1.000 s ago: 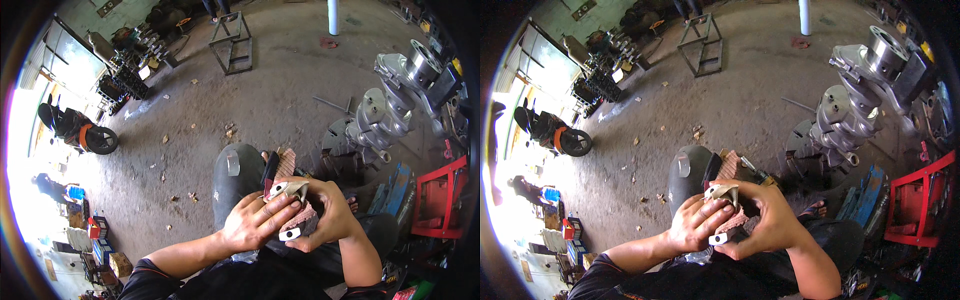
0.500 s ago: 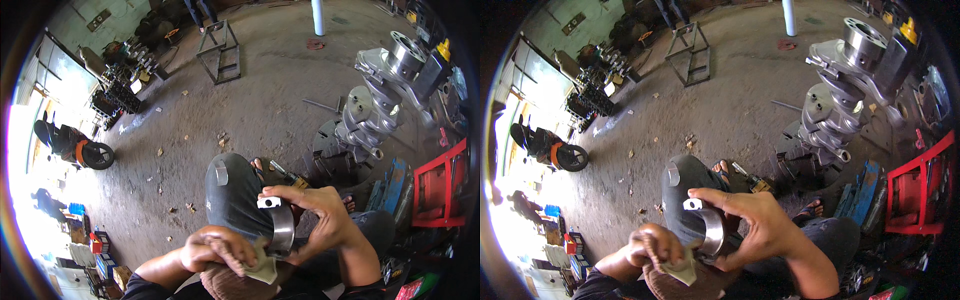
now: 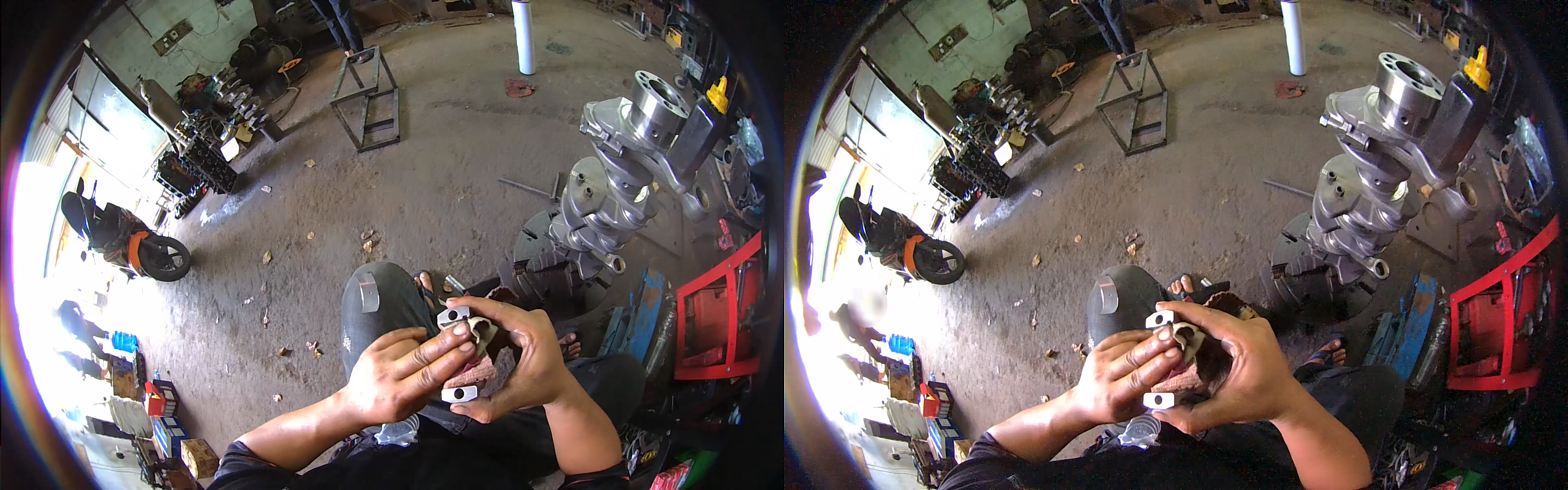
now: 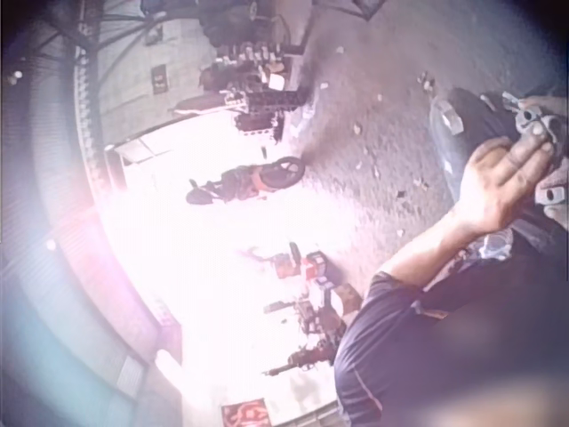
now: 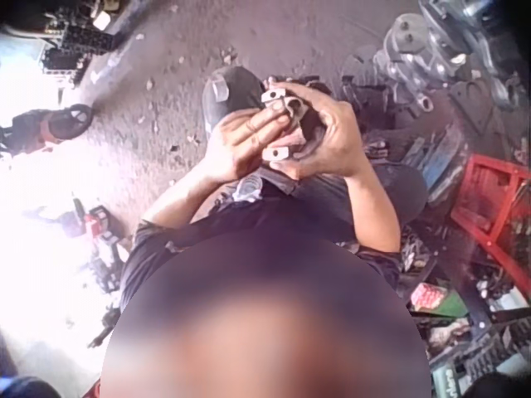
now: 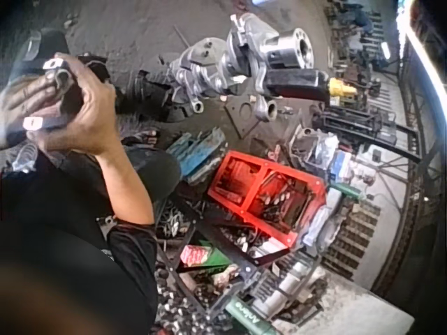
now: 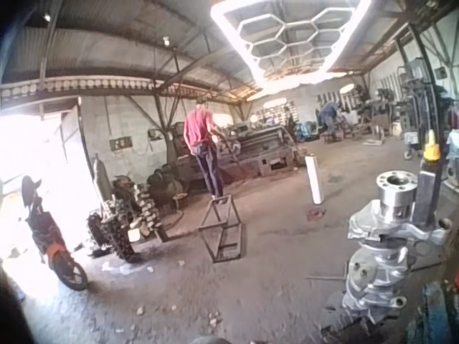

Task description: The person cleans a crankshaft bearing cap with a rag, applies oil to the bearing surface, and installs the cap onto the crankshaft. The person repeats this process for multiple bearing caps.

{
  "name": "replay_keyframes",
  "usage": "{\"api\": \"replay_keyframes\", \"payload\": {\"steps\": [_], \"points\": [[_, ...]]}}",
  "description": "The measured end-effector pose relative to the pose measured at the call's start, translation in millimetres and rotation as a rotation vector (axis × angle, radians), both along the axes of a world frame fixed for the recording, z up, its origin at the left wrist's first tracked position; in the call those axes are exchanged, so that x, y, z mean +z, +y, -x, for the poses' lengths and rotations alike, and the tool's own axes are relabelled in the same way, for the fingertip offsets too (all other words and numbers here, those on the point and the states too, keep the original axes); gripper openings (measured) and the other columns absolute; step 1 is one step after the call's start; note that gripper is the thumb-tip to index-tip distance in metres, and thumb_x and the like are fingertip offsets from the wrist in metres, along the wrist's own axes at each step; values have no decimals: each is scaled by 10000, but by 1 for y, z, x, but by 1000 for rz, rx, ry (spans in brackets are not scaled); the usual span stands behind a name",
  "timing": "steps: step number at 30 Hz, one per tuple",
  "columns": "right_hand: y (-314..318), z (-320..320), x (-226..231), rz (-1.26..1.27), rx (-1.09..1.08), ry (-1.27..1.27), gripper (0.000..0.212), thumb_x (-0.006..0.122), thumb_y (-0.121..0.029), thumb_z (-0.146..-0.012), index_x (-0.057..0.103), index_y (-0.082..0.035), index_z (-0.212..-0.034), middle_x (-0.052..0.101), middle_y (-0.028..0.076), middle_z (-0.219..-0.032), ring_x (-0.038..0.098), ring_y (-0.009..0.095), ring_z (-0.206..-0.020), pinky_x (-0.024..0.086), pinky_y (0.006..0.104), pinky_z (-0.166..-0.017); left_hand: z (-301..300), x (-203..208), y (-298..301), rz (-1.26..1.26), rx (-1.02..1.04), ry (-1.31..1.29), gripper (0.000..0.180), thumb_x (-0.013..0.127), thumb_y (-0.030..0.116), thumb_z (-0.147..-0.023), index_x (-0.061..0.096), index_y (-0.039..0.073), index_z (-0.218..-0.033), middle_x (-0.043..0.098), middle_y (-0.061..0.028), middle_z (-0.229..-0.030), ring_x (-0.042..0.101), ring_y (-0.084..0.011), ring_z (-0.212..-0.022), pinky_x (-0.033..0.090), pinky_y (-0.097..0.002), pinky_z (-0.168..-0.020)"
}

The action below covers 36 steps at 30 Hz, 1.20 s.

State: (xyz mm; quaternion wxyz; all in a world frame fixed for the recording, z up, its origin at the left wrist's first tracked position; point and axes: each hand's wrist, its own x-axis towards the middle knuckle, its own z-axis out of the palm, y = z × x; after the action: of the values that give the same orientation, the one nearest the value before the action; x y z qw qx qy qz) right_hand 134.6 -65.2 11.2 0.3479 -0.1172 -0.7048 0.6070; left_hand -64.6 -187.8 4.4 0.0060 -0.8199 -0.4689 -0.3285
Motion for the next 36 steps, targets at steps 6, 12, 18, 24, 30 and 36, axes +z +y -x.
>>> {"api": "replay_keyframes", "payload": {"steps": [6, 12, 18, 24, 30, 36], "points": [[-2, -5, 2, 109, 23, 42, 960, 983, -313, -560, 610, 12, -1382, 746, 94, -1098, 692, 116, -978, 548, 284, -926, -10, -7, 7, -111, 64, 39, 651, 779, 147, -768, 621, 64, -1394, 591, -177, -1475, 700, -252, -813, 596, -453, -886], [14, -19, 10, -66, 7, -46, 926, 969, -254, -503, 639, 47, -1315, 755, 96, -1062, 694, 99, -923, 562, 273, -880, -26, 8, -6, 485, -253, -671, 505, 625, -11, -909, 569, -34, -1410, 509, -276, -1524, 509, -403, -1423, 440, -449, -1136], [21, -34, 20, -320, -171, -128, 991, 1033, -381, -484, 651, 39, -1296, 748, 140, -1163, 727, 174, -1020, 566, 288, -886, 4, 10, -10, 1132, -115, -1394, 394, 522, 45, -877, 643, -100, -1224, 651, -208, -1321, 593, -291, -1273, 395, -380, -1156], [37, -49, 18, -66, -500, -36, 1007, 947, -209, -547, 545, -35, -1454, 729, 53, -1139, 662, 64, -878, 463, 185, -705, -64, -18, -21, 1092, -501, -861, 509, 556, -50, -878, 538, 13, -1382, 652, -198, -1340, 629, -364, -1275, 474, -429, -1108], [32, -38, 15, -63, -435, -61, 987, 947, -180, -543, 558, -25, -1436, 721, 38, -1107, 648, 60, -870, 457, 188, -701, -154, -87, -48, 827, -854, -422, 581, 648, 481, -995, 629, -24, -1282, 631, -222, -970, 658, -395, -970, 538, -510, -886], [25, -34, 15, -133, -379, -143, 959, 953, -195, -550, 581, -47, -1422, 709, 11, -1054, 643, 59, -837, 470, 210, -690, -152, -90, -49, 1249, -1089, -500, 572, 732, 352, -907, 560, 81, -1380, 535, -210, -1417, 575, -410, -1254, 517, -510, -969]]}}
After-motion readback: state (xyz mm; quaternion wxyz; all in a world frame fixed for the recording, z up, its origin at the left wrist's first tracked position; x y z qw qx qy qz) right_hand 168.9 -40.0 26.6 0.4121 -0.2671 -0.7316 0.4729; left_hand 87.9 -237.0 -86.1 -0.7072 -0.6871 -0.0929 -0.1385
